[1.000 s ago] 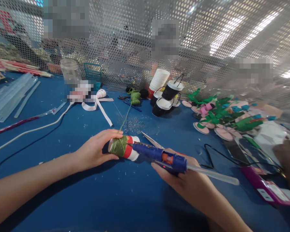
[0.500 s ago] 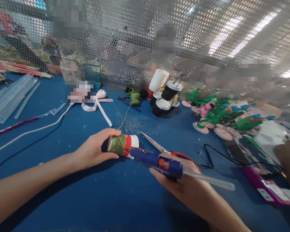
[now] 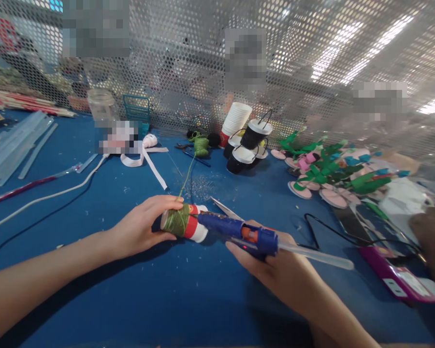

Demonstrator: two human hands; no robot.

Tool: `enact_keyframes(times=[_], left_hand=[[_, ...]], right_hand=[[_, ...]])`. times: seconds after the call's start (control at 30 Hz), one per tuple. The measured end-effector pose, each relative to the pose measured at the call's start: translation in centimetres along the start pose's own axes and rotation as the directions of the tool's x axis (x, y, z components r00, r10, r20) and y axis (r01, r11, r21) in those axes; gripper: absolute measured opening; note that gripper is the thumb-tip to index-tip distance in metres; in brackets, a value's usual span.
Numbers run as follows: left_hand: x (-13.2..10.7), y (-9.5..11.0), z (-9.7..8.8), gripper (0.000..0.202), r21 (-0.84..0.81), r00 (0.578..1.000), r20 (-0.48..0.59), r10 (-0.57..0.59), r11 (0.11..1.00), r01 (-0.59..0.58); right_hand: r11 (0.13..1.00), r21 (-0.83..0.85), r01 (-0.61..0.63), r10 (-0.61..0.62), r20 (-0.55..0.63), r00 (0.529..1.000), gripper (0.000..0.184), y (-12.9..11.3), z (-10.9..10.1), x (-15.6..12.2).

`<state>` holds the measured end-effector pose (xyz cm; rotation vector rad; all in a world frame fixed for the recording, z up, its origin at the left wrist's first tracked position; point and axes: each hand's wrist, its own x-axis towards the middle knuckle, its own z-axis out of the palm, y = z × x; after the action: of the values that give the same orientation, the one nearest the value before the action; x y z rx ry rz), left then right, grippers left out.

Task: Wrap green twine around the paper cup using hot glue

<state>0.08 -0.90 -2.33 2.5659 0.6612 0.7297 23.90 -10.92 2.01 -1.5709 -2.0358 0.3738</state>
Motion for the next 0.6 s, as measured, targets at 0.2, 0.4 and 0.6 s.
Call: enact_keyframes(times=[0.2, 0.4, 0.6], left_hand=[[-0.15, -0.29, 0.32, 0.043, 0.013, 0.994, -0.034, 0.102, 0.995, -0.102], [-0.35, -0.51, 0.69, 0.039, 0.012, 0.988, -0.076, 0.131, 0.991, -0.131], [-0.13, -0.38, 0.24, 0.043, -0.005, 0.998, -0.024, 0.052, 0.999, -0.052]], right_hand=[[0.989, -0.133, 0.067, -0.076, -0.067, 0.995, 0.021, -0.07, -0.01, 0.22], [0.97, -0.219, 0.106, -0.13, -0.097, 0.987, 0.026, 0.2, 0.2, 0.22], [0.986, -0.14, 0.089, -0.105, -0.108, 0.989, 0.017, 0.29, 0.36, -0.27]])
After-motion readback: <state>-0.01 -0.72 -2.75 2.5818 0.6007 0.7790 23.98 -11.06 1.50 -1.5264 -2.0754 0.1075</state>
